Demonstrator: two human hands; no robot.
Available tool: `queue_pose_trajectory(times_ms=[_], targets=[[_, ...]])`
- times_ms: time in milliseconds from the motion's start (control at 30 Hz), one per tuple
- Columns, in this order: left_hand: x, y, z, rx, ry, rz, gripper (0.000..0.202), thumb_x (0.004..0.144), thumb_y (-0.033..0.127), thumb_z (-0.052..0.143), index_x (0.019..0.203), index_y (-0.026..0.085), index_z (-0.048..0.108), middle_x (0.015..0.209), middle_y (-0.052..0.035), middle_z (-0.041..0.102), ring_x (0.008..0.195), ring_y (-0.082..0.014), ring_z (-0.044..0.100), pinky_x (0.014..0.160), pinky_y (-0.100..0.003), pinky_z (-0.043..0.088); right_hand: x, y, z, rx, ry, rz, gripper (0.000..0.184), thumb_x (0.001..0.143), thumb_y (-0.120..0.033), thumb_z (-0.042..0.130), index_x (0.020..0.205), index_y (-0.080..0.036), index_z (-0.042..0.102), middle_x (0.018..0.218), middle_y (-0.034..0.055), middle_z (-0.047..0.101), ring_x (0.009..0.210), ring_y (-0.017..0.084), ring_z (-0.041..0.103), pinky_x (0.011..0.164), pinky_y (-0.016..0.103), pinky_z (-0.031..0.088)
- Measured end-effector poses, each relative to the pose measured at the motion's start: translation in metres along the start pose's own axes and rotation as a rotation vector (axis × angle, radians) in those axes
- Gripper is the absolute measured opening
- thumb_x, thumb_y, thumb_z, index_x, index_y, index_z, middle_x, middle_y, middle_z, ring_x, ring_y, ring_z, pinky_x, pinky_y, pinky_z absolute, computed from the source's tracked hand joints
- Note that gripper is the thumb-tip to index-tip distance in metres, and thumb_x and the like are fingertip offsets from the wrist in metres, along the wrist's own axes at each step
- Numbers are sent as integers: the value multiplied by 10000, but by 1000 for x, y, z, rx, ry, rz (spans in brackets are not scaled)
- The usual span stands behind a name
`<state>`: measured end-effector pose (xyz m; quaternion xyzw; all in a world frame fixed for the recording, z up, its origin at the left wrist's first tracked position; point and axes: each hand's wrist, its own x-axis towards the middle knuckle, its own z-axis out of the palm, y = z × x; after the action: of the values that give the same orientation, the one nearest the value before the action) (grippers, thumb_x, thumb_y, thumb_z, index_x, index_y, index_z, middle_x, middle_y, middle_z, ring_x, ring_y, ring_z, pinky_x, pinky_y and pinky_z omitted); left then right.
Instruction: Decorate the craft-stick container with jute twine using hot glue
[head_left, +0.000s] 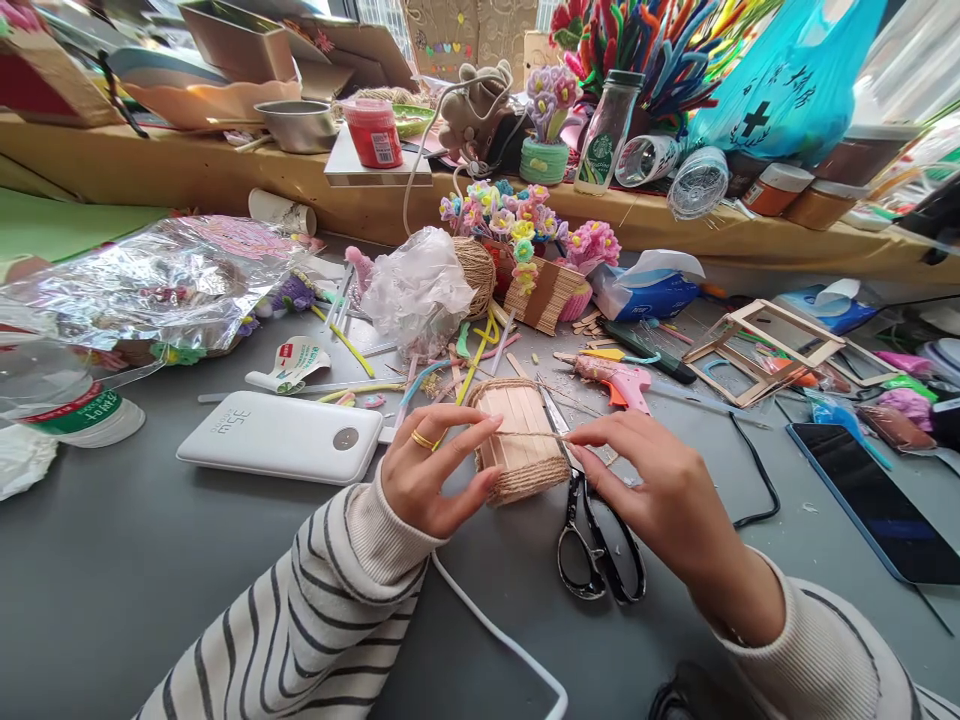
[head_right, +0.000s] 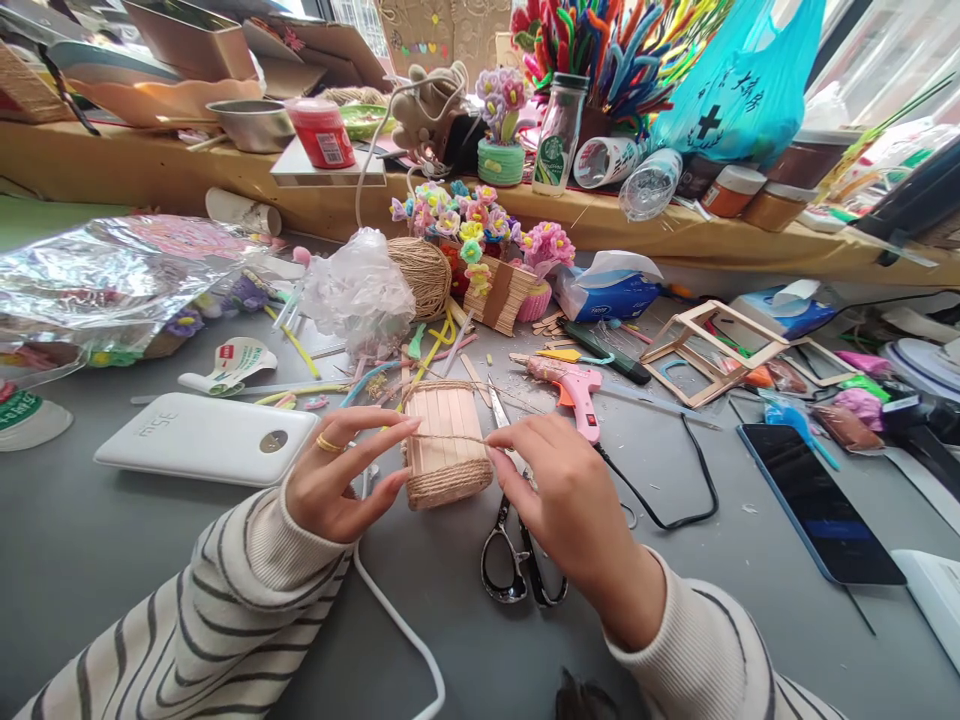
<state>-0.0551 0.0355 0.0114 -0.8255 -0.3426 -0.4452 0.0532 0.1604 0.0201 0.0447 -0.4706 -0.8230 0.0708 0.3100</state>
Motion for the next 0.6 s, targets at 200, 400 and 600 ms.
queue_pose_trajectory(times_ms=[200, 400, 600], targets=[[11, -2, 5, -116, 15, -109, 153, 700, 175, 598, 850, 165, 626, 839, -75, 607, 764, -174, 577, 703, -336, 486, 10, 0, -1, 116, 19, 45, 99, 782, -206, 500, 819, -189, 590, 769, 21, 624, 733, 138, 542, 642, 275, 434], [16, -2, 10, -227, 41, -187, 34, 696, 144, 599, 721, 154, 620, 810, -68, 604, 778, -159, 580, 721, -317, 489, 23, -5, 1, 171, 73, 58, 96, 770, -214, 523, 833, -182, 587, 780, 13, 621, 716, 123, 543, 632, 262, 432], [15, -6, 11, -320, 47, -293, 34, 697, 168, 598, 680, 140, 604, 797, -78, 607, 777, -156, 579, 735, -316, 490, 27, -7, 5, 245, 132, 155, 246, 761, -301, 538, 981, -192, 542, 964, 46, 586, 795, 139, 543, 642, 272, 453]])
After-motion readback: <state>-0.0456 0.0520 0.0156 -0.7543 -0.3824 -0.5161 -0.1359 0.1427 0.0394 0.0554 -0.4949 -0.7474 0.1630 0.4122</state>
